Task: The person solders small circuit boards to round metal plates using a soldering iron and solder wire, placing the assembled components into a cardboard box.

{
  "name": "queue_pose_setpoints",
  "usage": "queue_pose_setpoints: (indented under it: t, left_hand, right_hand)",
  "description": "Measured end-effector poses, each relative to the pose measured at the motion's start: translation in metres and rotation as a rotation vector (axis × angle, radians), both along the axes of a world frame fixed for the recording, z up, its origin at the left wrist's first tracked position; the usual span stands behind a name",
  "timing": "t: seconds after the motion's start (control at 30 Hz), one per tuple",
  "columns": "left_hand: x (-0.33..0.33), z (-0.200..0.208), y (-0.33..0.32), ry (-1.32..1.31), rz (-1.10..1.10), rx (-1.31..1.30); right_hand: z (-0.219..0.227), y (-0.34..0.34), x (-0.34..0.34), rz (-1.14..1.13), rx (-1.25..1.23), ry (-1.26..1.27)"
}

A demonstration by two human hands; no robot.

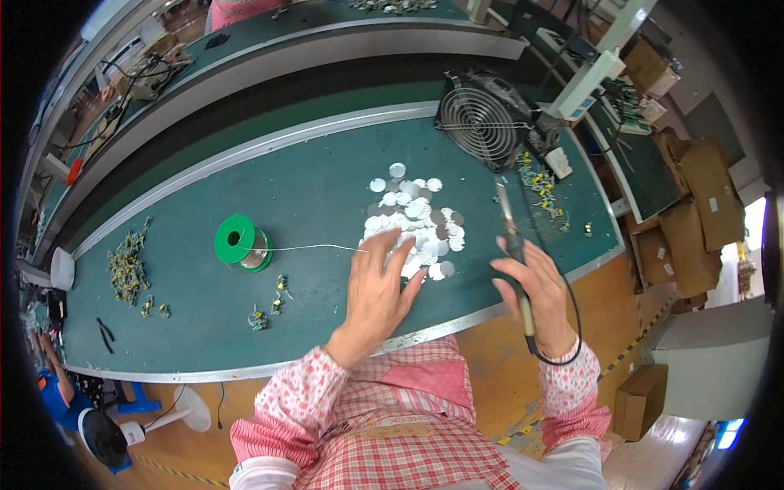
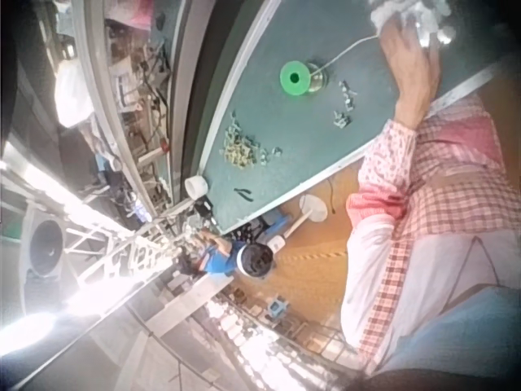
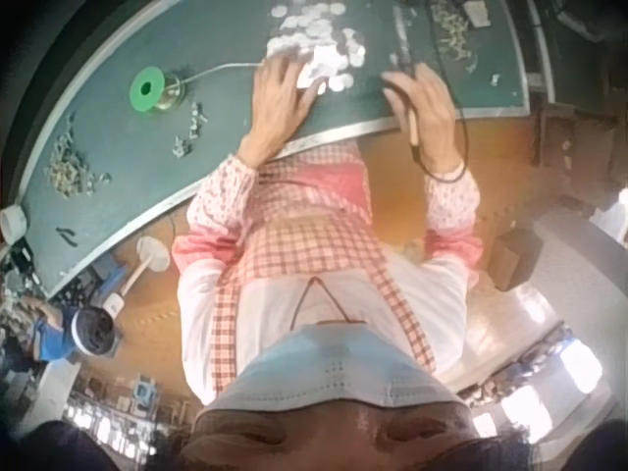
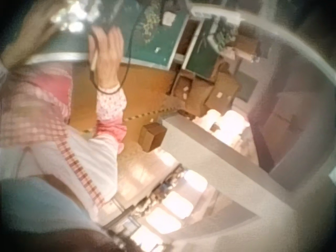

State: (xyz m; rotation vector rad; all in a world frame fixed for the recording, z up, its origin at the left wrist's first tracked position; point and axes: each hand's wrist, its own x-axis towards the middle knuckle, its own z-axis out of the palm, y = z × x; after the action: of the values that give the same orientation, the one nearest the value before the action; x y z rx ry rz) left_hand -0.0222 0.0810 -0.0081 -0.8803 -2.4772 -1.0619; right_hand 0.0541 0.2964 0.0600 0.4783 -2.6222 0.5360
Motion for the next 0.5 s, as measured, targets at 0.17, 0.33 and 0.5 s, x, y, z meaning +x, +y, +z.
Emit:
queue_pose_setpoints:
  t: [0.17, 0.33, 0.5]
  left_hand:
    - [0.008, 0.002, 0.067, 0.042, -0.225, 0.004]
    - [-0.022, -0.01, 0.142, 0.167, -0.165, -0.163]
    - [-0.018, -0.023, 0.184, -0.007, -0.371, -0.081]
  right_hand:
    - [-0.001, 0.03, 0.044, -0.384, -0.163, 0.232]
    - [0.064, 0.054, 0.07, -0.426, -0.017, 0.369]
    - [0.056, 0.061, 0.089, -0.433, -0.117, 0.454]
